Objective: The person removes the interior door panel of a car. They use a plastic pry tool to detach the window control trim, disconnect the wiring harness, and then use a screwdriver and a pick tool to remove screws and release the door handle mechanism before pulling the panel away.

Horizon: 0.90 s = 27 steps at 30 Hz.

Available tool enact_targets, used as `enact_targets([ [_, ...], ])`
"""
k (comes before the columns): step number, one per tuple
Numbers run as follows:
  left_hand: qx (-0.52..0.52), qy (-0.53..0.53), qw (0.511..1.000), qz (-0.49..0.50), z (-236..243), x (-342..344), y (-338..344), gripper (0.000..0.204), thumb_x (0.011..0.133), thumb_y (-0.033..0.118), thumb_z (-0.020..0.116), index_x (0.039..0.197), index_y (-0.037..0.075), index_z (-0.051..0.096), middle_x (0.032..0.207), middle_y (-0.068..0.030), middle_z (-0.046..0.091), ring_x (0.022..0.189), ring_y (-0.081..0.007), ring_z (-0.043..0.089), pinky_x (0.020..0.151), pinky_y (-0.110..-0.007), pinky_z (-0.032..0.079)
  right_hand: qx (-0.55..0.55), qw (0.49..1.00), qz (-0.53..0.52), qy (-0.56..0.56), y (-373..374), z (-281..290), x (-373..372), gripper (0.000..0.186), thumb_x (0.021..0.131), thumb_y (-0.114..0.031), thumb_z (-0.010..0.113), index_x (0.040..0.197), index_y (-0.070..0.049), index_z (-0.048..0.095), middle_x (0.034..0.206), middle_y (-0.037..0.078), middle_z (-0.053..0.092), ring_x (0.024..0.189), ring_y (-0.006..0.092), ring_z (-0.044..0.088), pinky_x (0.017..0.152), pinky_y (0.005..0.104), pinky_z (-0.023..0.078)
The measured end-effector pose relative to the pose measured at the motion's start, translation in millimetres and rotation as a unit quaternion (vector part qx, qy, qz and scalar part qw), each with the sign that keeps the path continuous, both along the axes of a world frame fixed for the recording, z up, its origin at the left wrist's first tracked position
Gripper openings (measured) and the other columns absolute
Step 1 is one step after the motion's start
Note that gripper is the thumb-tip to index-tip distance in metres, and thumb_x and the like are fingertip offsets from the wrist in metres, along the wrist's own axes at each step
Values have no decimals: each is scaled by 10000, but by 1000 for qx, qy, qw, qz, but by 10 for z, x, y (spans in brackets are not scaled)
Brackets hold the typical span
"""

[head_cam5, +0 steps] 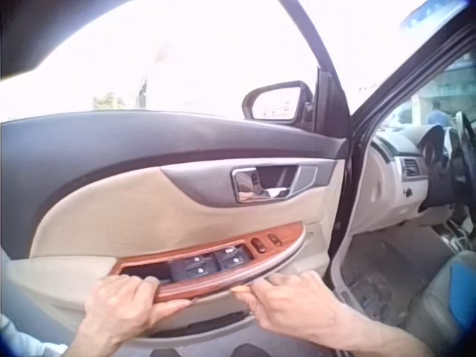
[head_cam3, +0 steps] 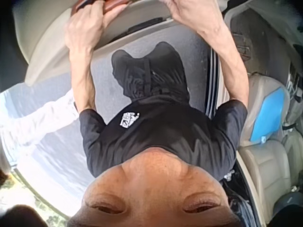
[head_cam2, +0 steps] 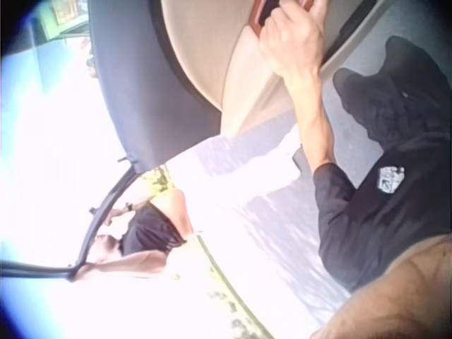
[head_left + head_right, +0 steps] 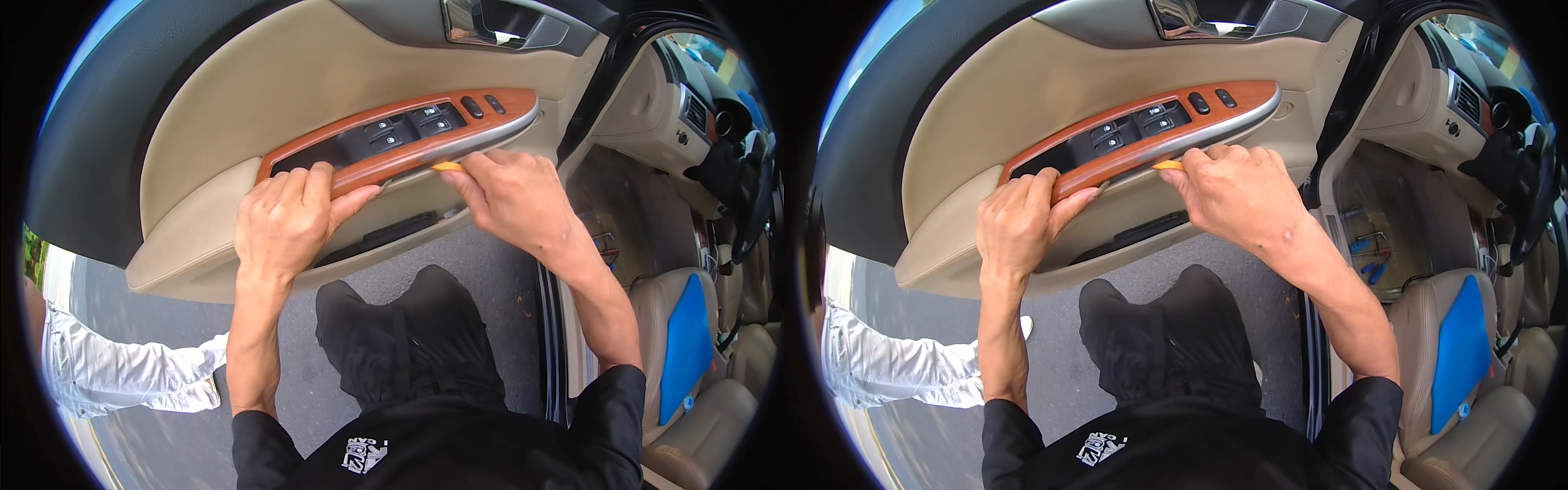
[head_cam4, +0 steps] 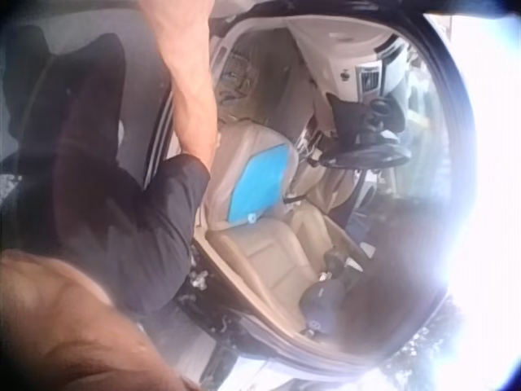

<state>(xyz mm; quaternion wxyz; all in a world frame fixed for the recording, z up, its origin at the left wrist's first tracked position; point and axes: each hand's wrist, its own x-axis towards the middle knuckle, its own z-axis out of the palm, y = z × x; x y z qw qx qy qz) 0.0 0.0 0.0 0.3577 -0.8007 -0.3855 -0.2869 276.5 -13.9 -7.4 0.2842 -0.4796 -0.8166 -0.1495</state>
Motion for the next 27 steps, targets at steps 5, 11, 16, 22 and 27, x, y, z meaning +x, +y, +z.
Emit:
enact_targets([
  [5,-5,4,1000,-7,10,41,15,442,782,437,868,900,45,701,659,-37,614,570,-214,618,537,-340,505,50,996,13,68,35,-174,16,333,979,-273,701,753,-44,617,607,111,633,525,295,665,488,411,534],
  [11,27,-2,999,-20,-26,79,126,479,793,488,848,867,41,693,633,-28,580,549,-191,599,521,-325,499,-40,999,19,-19,125,132,115,421,1005,-333,644,737,-9,668,588,184,645,573,336,705,529,422,562],
  [16,34,-5,999,-19,-17,145,135,474,790,487,850,867,46,693,636,-26,588,547,-195,598,525,-327,499,-59,996,26,-66,114,309,170,419,1004,-315,643,735,2,692,598,168,656,571,346,702,545,437,569],
  [22,32,1,999,-14,-32,89,86,482,790,510,840,854,60,679,640,-24,587,545,-198,597,516,-325,495,-101,992,19,-68,60,299,120,401,1007,-311,636,768,3,704,624,166,674,584,351,708,555,428,573],
  [27,10,11,999,50,53,443,34,562,763,597,820,766,77,606,606,-17,553,538,-186,593,512,-325,505,-28,999,39,-5,99,120,180,374,992,-293,667,748,-10,652,607,161,655,560,334,692,530,417,553],
])
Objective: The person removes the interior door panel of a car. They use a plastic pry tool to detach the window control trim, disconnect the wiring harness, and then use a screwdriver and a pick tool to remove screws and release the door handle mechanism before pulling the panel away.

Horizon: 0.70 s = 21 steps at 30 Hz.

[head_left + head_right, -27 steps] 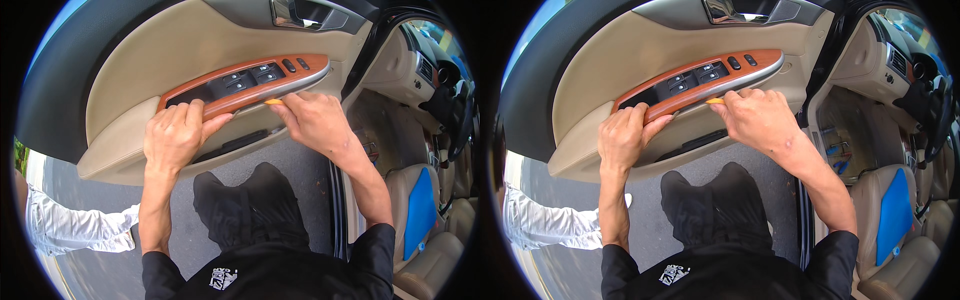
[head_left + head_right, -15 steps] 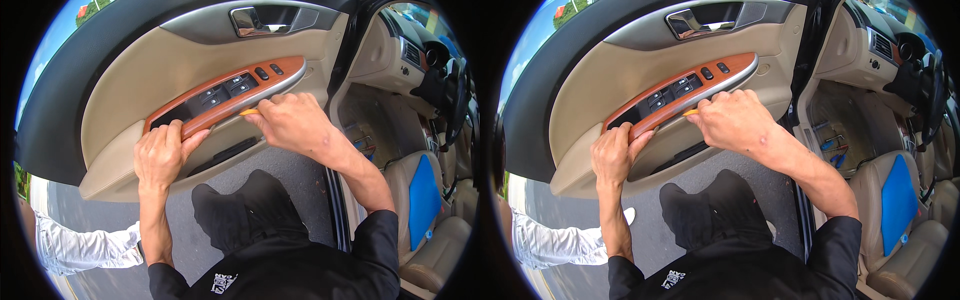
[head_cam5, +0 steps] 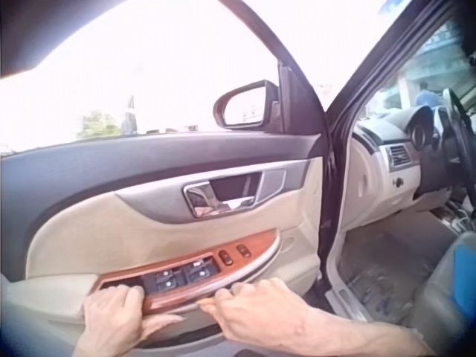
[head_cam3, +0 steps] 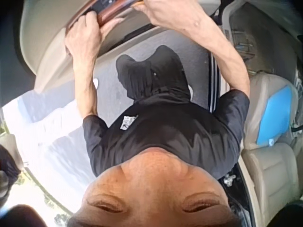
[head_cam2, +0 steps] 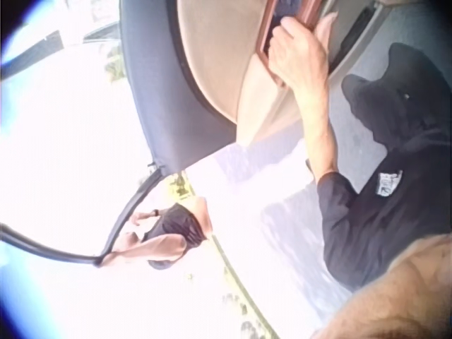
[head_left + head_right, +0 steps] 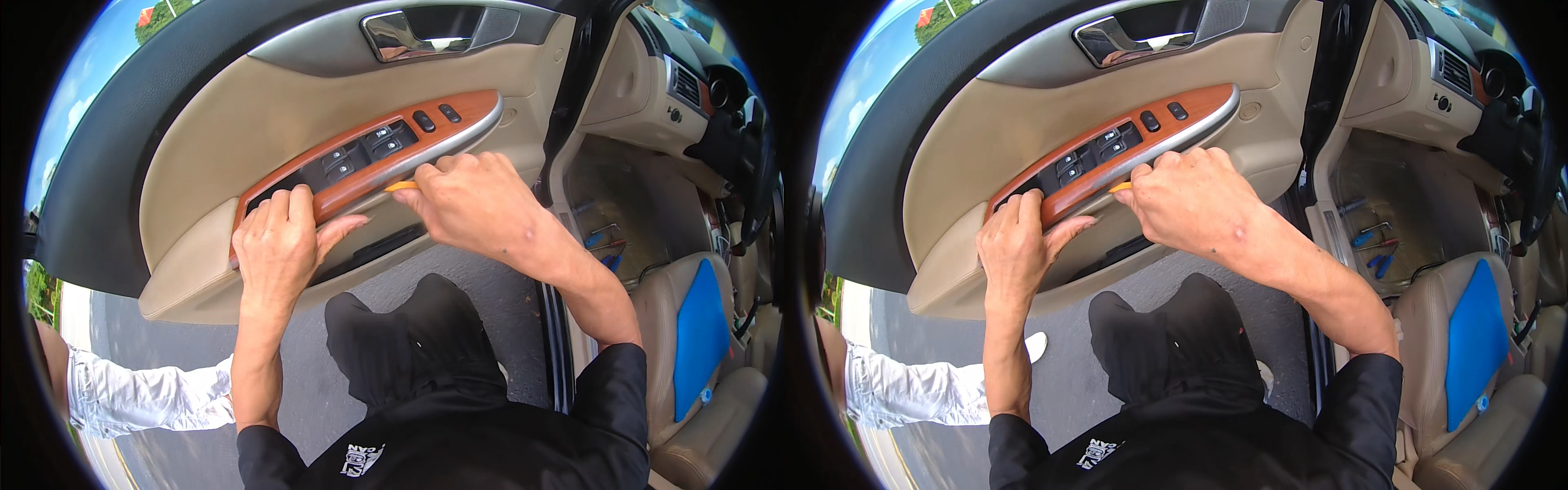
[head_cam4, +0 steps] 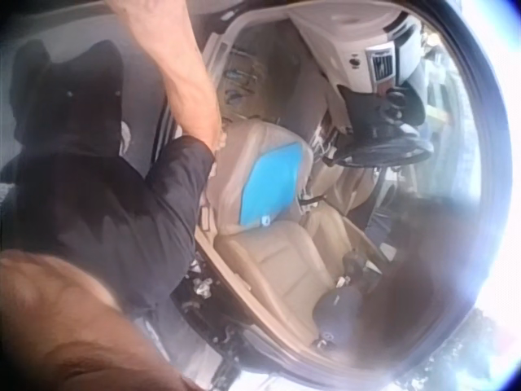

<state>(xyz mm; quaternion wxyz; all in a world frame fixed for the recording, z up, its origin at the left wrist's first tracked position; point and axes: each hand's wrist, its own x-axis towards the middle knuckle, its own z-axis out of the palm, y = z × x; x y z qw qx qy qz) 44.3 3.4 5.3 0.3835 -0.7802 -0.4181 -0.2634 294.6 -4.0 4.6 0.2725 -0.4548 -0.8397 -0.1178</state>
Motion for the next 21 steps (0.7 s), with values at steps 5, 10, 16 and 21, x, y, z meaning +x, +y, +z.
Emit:
enact_targets([
  [5,37,7,999,-27,-46,-51,43,607,748,620,823,718,72,565,582,-14,502,528,-175,567,505,-313,493,-9,999,14,36,28,-160,-23,381,1015,-321,632,775,-26,654,641,149,675,565,325,702,528,425,564],
  [10,28,-39,999,2,-199,-43,35,581,705,567,867,828,39,658,664,-37,554,592,-198,578,554,-334,492,13,997,-12,75,-88,-287,-103,302,995,-288,671,816,-53,614,642,117,643,528,322,667,504,429,544],
  [16,66,-90,992,-59,-251,-107,129,585,798,601,800,696,74,568,628,-14,456,555,-160,495,534,-289,418,-1,997,-69,33,-295,-102,-163,277,982,-250,693,823,-31,630,700,150,667,585,353,670,548,444,535],
  [21,50,-157,985,-51,-309,-36,67,559,813,587,774,733,78,555,644,-11,454,597,-162,501,585,-301,413,-88,990,-44,97,-640,81,-127,185,964,-121,660,1045,42,691,771,199,688,628,332,684,628,383,540],
])
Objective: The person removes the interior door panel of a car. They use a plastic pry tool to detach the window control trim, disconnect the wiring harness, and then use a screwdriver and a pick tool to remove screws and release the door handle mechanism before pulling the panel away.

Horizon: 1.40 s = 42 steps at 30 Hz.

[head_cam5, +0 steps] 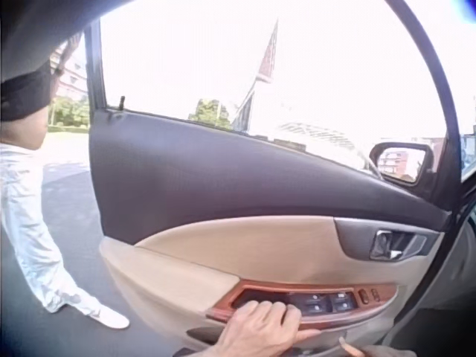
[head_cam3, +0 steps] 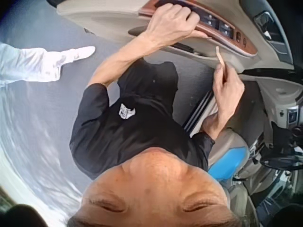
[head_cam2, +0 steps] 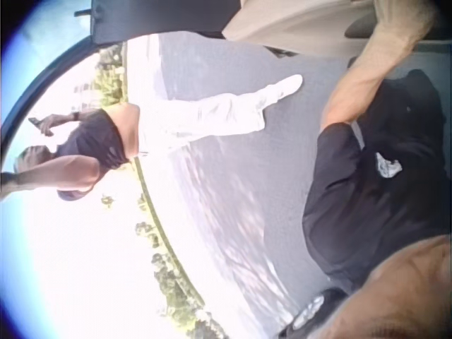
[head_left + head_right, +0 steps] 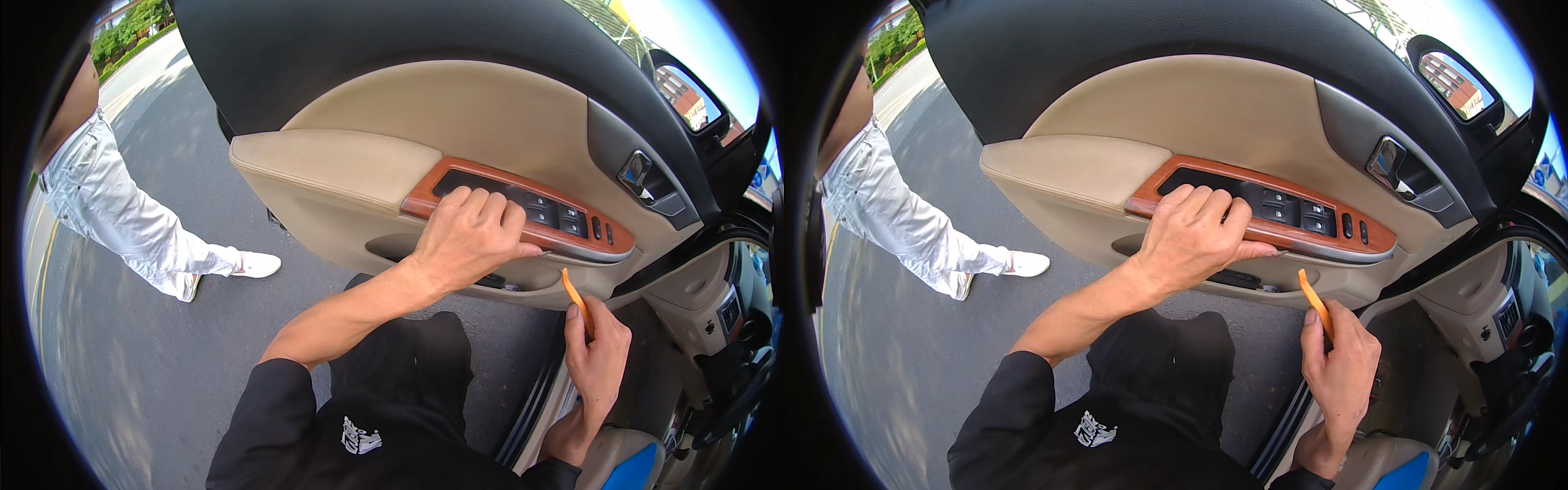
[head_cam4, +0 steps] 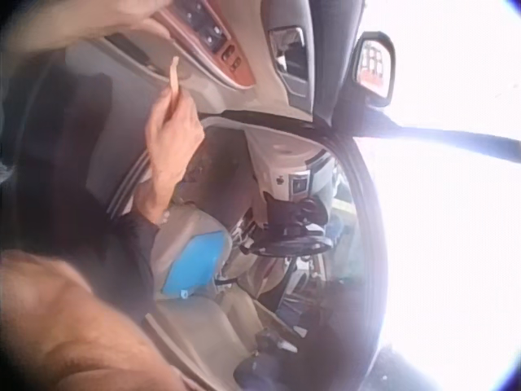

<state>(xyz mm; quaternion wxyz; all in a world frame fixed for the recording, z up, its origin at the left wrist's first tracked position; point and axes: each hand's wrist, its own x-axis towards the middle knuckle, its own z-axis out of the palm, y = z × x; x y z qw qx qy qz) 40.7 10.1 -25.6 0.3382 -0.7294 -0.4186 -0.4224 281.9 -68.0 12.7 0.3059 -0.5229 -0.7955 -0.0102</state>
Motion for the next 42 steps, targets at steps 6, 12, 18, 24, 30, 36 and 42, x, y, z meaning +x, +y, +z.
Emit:
enact_targets([
  [6,29,-64,994,89,107,-71,0,305,908,314,757,805,71,604,598,0,480,571,-148,582,533,-280,467,-41,995,16,85,-175,-146,-442,297,1023,-127,609,1267,42,628,757,180,657,634,282,668,641,359,513],
  [12,11,66,998,-17,1013,-593,-302,226,947,224,708,806,49,694,678,-60,672,697,-222,710,626,-351,557,-9,994,47,102,-166,-490,-722,229,1002,-155,660,1084,49,725,780,162,697,634,262,678,620,350,522],
  [18,-238,201,936,-163,1165,-1446,-195,270,980,285,672,1033,43,780,952,-111,757,913,-307,709,871,-420,550,19,987,149,53,53,-269,-1269,204,913,-94,699,1069,37,706,793,194,684,691,362,693,653,419,551],
  [24,-435,104,867,-219,1064,-1527,-171,250,1030,154,579,1186,8,709,1044,-194,737,1018,-392,684,906,-472,520,58,996,61,-22,19,-58,-1572,290,964,-278,723,895,3,717,742,161,683,655,367,679,602,448,537],
  [30,-366,11,876,-314,869,-1756,-123,232,1008,80,586,1199,18,701,1053,-198,741,1012,-396,690,878,-462,532,55,997,51,17,-126,27,-1798,222,954,-210,737,865,-9,711,725,154,679,632,347,670,575,431,520],
  [36,-379,-14,878,-293,891,-1745,-205,308,954,-30,571,1234,25,687,1133,-182,738,1062,-387,691,905,-454,542,37,997,15,65,-198,7,-1842,180,931,-163,776,903,-2,700,738,143,688,596,309,663,548,369,514],
  [42,-345,-8,884,-314,836,-1750,-210,451,812,-119,591,1236,4,684,1192,-189,726,1154,-389,672,975,-445,545,110,987,-11,118,-250,-251,-2000,152,913,-97,797,937,18,701,715,109,656,542,196,592,522,297,476],
])
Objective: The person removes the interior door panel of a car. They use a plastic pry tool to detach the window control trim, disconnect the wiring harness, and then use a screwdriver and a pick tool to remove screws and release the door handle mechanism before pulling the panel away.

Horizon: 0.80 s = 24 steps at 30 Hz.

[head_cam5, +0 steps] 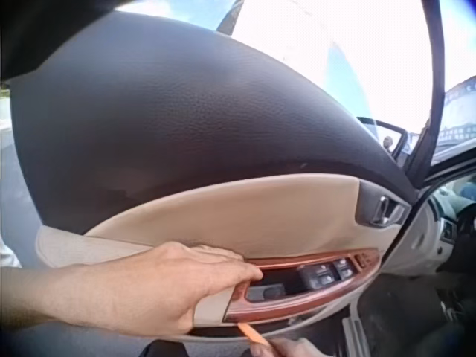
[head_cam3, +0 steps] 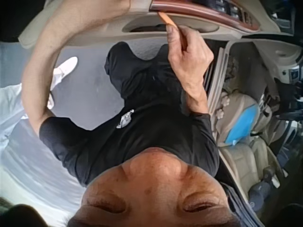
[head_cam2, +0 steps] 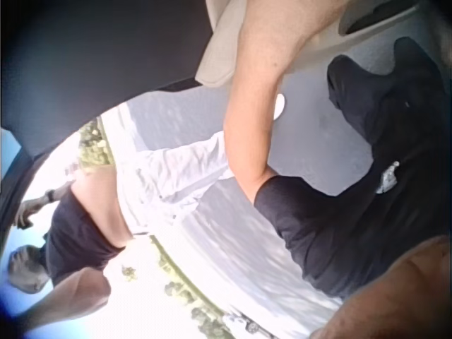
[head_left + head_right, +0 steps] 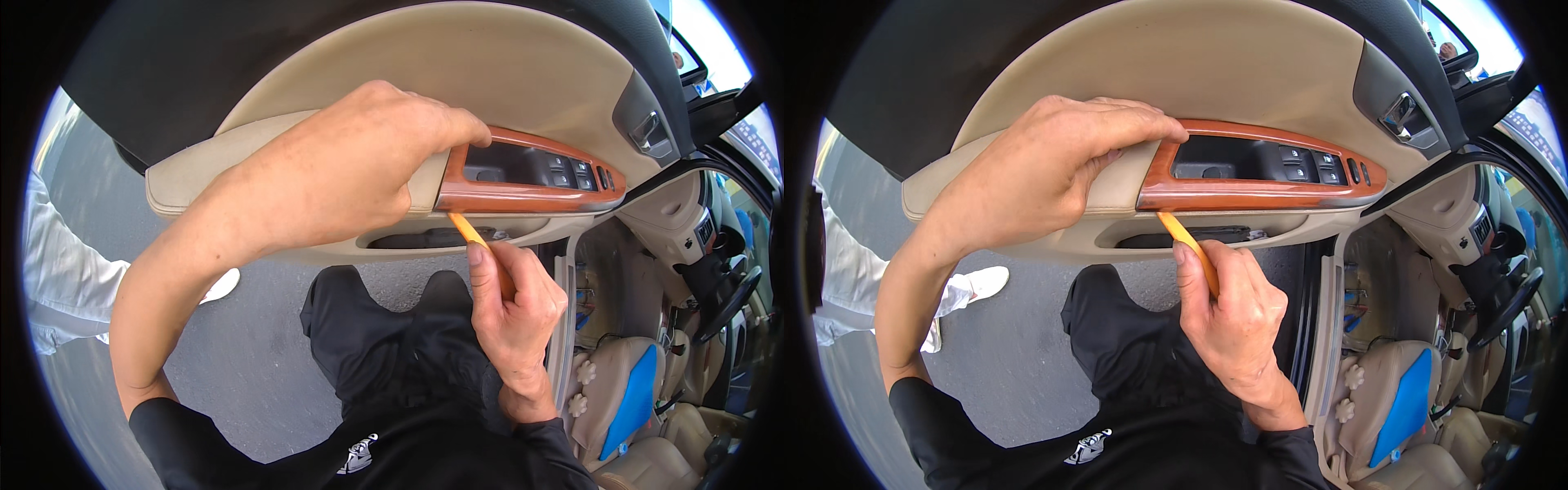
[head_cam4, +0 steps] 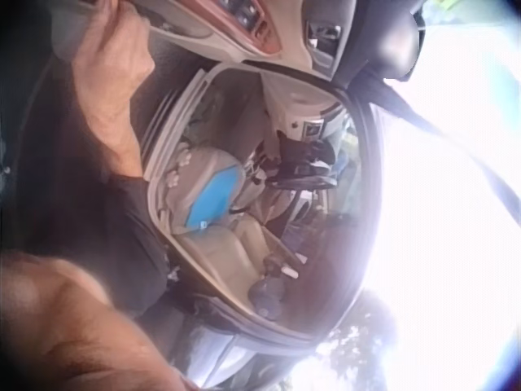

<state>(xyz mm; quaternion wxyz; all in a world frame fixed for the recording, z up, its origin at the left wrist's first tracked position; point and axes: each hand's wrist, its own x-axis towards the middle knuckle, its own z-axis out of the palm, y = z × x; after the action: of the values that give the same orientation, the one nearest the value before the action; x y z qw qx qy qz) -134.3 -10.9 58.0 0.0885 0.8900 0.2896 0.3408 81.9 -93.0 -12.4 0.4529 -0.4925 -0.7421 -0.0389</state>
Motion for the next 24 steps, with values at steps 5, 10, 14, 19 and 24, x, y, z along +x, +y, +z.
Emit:
enact_targets([
  [5,-30,42,999,10,66,17,-40,451,783,-148,576,1199,-21,697,1212,-195,720,1243,-388,636,1042,-456,516,-4,1000,1,7,36,10,-14,144,913,-89,797,937,18,703,699,97,633,520,166,545,502,279,430],
  [10,-22,59,998,11,22,115,57,463,772,-151,580,1199,-20,700,1221,-187,720,1286,-388,611,1056,-463,512,18,1000,3,0,181,-284,35,208,887,-56,799,1014,29,657,706,101,624,505,210,581,445,318,460],
  [14,-9,53,998,20,-14,161,70,453,775,-144,589,1196,-18,696,1209,-178,724,1291,-385,609,1061,-462,509,34,998,-2,45,229,-405,-12,198,902,-61,783,1017,28,648,698,94,612,491,202,568,440,314,453],
  [19,6,45,998,43,-88,165,32,451,777,-151,599,1194,-10,697,1190,-172,726,1289,-384,613,1052,-456,518,6,999,2,35,160,-244,4,192,902,-65,786,1010,26,658,707,105,634,499,204,589,452,313,473],
  [24,35,9,995,89,-155,201,-120,436,770,-156,626,1179,-23,695,1182,-175,722,1238,-381,639,1004,-442,547,4,998,11,57,181,-329,-26,180,918,-51,760,1027,40,649,764,126,652,542,252,633,479,338,500],
])
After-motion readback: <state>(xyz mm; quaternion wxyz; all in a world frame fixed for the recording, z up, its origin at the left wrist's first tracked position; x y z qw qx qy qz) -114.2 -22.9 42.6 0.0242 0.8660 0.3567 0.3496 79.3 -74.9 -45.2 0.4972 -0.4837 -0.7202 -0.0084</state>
